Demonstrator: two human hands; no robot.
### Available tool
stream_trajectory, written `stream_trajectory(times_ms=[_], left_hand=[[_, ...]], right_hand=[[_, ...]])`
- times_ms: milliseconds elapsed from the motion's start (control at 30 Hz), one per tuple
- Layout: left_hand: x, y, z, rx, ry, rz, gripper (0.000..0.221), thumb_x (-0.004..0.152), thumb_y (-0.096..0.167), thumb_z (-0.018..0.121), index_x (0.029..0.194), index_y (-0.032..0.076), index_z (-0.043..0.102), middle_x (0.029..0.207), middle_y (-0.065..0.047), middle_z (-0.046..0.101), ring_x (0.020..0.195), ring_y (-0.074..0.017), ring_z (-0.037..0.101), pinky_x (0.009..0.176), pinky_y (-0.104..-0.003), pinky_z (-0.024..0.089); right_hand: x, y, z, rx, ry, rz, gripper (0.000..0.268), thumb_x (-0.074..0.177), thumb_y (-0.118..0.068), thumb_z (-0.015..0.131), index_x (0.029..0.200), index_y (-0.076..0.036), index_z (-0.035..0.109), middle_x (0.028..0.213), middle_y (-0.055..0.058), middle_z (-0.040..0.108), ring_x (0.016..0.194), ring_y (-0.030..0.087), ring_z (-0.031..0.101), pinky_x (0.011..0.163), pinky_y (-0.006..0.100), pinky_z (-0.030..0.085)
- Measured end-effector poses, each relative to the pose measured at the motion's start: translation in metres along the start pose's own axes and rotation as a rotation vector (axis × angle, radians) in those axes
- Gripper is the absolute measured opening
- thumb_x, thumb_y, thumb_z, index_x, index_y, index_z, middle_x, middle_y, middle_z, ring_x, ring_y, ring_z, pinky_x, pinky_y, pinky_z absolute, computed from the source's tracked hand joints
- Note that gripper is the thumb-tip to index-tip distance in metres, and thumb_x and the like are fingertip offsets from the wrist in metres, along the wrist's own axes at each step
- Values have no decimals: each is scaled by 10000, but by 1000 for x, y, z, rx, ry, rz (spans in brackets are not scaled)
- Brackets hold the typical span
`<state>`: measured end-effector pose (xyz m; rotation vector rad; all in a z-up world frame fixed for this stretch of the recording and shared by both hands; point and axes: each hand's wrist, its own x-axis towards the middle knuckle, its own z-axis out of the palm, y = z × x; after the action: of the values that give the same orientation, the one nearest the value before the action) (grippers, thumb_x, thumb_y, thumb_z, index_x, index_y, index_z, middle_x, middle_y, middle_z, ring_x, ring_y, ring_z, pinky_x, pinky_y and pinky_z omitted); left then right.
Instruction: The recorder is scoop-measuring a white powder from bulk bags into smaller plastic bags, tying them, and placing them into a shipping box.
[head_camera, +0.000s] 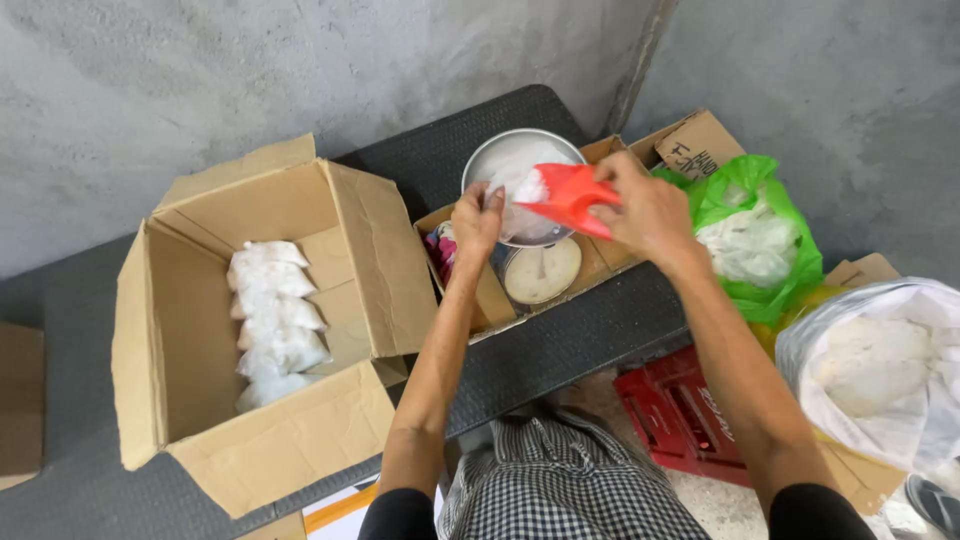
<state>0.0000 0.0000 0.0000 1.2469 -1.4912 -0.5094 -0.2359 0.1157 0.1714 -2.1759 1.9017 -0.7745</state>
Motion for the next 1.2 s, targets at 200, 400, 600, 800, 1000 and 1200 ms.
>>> stream_trajectory(times_ms=[200, 400, 600, 800, 1000, 1200], left_hand=[[14, 24, -3, -706, 38, -424, 195, 978, 135, 683, 1081, -29, 707, 854, -17, 668, 721, -92, 531, 639, -261, 443], [13, 33, -11, -802, 49, -501, 213, 963, 154, 662, 1101, -7, 689, 896, -24, 702, 758, -86, 600, 691, -250, 514], [16, 14, 0, -854, 80, -515, 205, 967, 137, 683, 1105, -15, 687, 914, -27, 692, 787, -97, 591, 722, -263, 499], [8, -9, 5, -805, 97, -488, 210, 968, 117, 681, 1124, -23, 691, 962, -24, 701, 838, -92, 605, 747, -243, 500], [13, 18, -2, -874, 103, -526, 210, 958, 92, 647, 1131, -27, 656, 963, -69, 718, 807, -124, 642, 732, -274, 551], [8, 13, -6, -805, 96, -456, 215, 985, 67, 654, 1157, -61, 674, 980, -80, 709, 823, -119, 616, 742, -259, 516]], right_hand=[[37, -29, 15, -213, -81, -278, 431, 876, -259, 804, 1231, -171, 577, 714, 161, 710, 724, 385, 696, 710, 500, 529], [53, -16, -12, -439, -133, -367, 335, 872, -183, 751, 1182, -166, 628, 755, 159, 722, 660, 323, 716, 576, 467, 530], [52, -34, -25, -271, -54, -479, 338, 787, -197, 761, 1098, -133, 647, 763, 151, 734, 705, 359, 718, 600, 500, 518], [45, -30, -27, -317, -84, -452, 339, 820, -178, 760, 1123, -139, 614, 802, 146, 736, 724, 366, 712, 595, 518, 508], [48, -37, -10, -232, -204, -384, 282, 905, -160, 756, 1146, -128, 614, 728, 132, 725, 645, 328, 702, 611, 488, 519], [57, -8, 10, -313, -84, -448, 336, 810, -168, 802, 1117, -104, 682, 763, 141, 725, 671, 302, 706, 612, 472, 512]])
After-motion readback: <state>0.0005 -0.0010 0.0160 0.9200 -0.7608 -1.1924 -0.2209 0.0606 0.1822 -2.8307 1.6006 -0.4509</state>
